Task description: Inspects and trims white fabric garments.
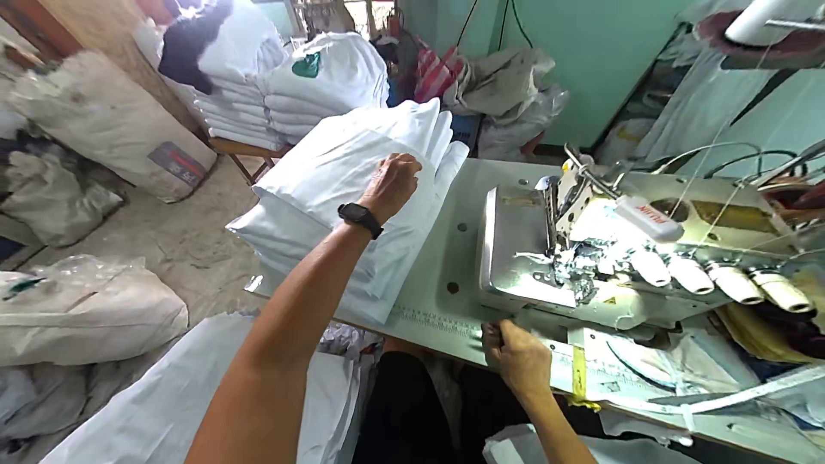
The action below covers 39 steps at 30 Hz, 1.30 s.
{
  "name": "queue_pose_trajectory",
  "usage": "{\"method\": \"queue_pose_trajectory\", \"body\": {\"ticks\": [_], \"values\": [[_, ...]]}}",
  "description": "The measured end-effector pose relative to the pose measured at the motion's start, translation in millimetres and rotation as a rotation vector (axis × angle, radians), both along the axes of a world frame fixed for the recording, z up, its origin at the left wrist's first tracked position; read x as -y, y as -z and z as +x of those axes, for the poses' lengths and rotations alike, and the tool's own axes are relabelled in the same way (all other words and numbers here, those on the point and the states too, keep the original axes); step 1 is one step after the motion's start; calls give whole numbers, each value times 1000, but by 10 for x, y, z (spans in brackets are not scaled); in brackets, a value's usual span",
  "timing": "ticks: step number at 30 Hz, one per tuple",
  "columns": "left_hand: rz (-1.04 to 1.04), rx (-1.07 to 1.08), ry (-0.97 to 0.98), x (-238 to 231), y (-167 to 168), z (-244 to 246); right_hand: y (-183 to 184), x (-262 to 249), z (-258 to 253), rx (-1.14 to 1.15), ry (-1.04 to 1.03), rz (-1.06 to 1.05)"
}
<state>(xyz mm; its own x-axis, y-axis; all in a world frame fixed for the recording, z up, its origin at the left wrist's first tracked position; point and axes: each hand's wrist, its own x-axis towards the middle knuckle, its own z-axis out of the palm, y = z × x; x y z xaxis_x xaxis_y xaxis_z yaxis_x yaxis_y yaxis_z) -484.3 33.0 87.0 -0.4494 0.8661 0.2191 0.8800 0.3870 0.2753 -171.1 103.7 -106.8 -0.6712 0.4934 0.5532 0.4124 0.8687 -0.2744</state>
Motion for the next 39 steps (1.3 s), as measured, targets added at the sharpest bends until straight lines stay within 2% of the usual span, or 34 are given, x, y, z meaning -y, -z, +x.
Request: {"method": "queue_pose_trajectory", "body": {"ticks": [5, 11, 14, 17, 19, 22, 24, 26, 28, 30, 32, 34, 35, 37, 39], "values": [[-144, -5, -280, -592, 229, -309, 52, 1, -14, -47, 18, 42], [-357, -143, -243, -881, 219, -328, 59, 16, -20, -75, 42, 59], [-219, -64, -283, -889, 263, -425, 59, 25, -27, -56, 45, 41], [102, 185, -384, -783, 281, -639, 59, 31, -34, -53, 45, 34], [154, 290, -355, -693, 247, -700, 47, 33, -32, -67, 44, 42], [-17, 98, -240, -636, 253, -557, -17, 63, 8, -45, 29, 19], [-146, -32, -249, -677, 203, -387, -88, 79, 21, 4, -21, -44], [-179, -63, -284, -740, 190, -338, -101, 71, 35, 52, -64, -95], [-69, 15, -340, -766, 238, -423, -74, 47, 38, 57, -61, -94], [171, 137, -376, -728, 265, -545, -68, 44, 32, 47, -37, -85], [385, 140, -343, -647, 278, -583, -61, 57, 51, 27, -18, -75], [537, 92, -326, -416, 182, -641, -56, 40, 58, 12, -20, -78], [570, 108, -415, -170, 111, -672, -54, 41, 69, 7, -25, -84], [669, 106, -736, 613, 34, -765, -47, 43, 72, -2, -33, -90], [718, 53, -1156, 1815, 204, -795, -42, 57, 57, -9, -33, -81]]}}
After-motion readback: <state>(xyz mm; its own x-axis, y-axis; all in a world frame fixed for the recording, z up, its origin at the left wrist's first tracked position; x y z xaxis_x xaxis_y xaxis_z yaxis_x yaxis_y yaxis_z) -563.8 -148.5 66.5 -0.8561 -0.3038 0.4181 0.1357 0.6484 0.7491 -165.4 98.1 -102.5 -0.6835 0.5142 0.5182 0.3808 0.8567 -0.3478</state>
